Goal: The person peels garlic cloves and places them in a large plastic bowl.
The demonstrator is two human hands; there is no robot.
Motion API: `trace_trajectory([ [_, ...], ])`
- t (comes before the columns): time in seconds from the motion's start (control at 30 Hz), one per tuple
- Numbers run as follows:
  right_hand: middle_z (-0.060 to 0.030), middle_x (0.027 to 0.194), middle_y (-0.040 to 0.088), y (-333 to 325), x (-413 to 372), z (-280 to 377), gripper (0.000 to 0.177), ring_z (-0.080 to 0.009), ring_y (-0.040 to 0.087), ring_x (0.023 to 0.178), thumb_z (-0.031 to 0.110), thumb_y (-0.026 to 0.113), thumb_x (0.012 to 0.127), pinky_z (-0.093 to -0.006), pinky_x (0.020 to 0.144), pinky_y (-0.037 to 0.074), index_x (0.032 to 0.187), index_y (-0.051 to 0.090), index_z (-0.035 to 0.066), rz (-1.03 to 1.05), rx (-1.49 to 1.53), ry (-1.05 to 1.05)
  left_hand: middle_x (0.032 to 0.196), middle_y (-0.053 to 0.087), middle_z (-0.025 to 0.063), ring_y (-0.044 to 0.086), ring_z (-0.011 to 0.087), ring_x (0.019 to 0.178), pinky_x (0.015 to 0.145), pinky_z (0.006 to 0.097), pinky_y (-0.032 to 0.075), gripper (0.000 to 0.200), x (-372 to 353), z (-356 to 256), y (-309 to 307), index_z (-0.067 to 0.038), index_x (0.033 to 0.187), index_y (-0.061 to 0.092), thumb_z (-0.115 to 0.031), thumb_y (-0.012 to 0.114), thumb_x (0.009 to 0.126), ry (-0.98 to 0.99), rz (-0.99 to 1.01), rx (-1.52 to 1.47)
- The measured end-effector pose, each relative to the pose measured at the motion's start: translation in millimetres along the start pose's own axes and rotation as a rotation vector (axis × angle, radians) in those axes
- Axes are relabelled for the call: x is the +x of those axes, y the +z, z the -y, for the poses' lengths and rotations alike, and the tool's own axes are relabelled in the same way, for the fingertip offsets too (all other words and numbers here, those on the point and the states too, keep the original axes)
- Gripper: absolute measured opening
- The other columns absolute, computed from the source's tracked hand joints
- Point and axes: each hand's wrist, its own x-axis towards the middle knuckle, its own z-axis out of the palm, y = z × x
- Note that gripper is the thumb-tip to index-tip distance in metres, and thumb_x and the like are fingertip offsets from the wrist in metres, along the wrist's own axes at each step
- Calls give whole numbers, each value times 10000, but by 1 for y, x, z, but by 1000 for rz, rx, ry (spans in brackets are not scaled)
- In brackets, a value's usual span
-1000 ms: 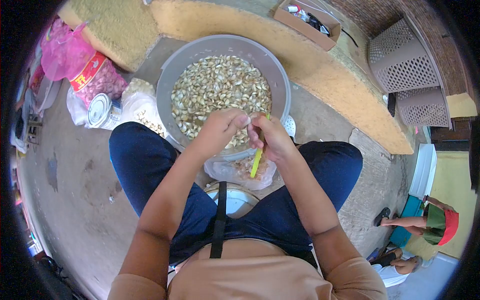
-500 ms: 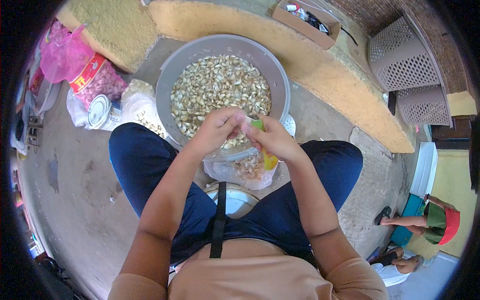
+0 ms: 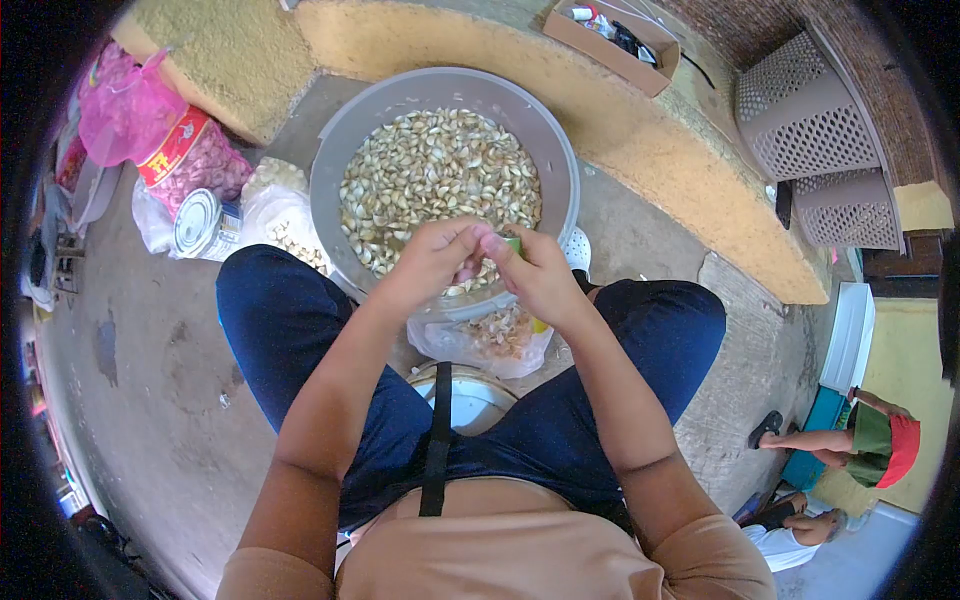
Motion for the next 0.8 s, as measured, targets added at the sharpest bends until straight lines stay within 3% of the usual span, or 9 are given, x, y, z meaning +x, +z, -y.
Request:
trace_trajectory([
  [0.1, -151, 506, 482, 2, 4, -10, 458, -219, 471, 466, 392, 504, 826, -349, 471, 370, 678, 508, -41, -70, -86, -23, 582, 442, -18, 385, 51, 500, 459, 191, 328, 245, 3, 8, 9, -27, 774, 520, -196, 398, 902, 99, -128, 18],
  [0.3, -170, 490, 468, 4, 6, -11, 465, -278, 484, 464, 389, 499, 825, -368, 467, 363, 649, 490, -41, -116, -120, -105, 575, 440, -22, 388, 51, 488, 448, 192, 332, 215, 0, 4, 17, -24, 790, 529, -167, 408, 896, 55, -225, 19],
  [0.5, -199, 530, 488, 3, 5, -11, 447, -320, 509, 517, 379, 508, 817, -385, 501, 377, 673, 482, -43, -125, -219, -125, 570, 412, -17, 367, 51, 460, 388, 194, 279, 194, 1, 3, 16, -40, 807, 515, -186, 421, 894, -169, -169, -222],
  [0.8, -233, 623, 527, 3, 4, -8, 405, -379, 530, 611, 358, 523, 805, -422, 567, 404, 699, 479, -30, -110, -359, -208, 571, 399, -27, 342, 44, 437, 344, 184, 237, 201, 1, 3, 17, -62, 791, 507, -228, 446, 886, -212, -167, -289],
])
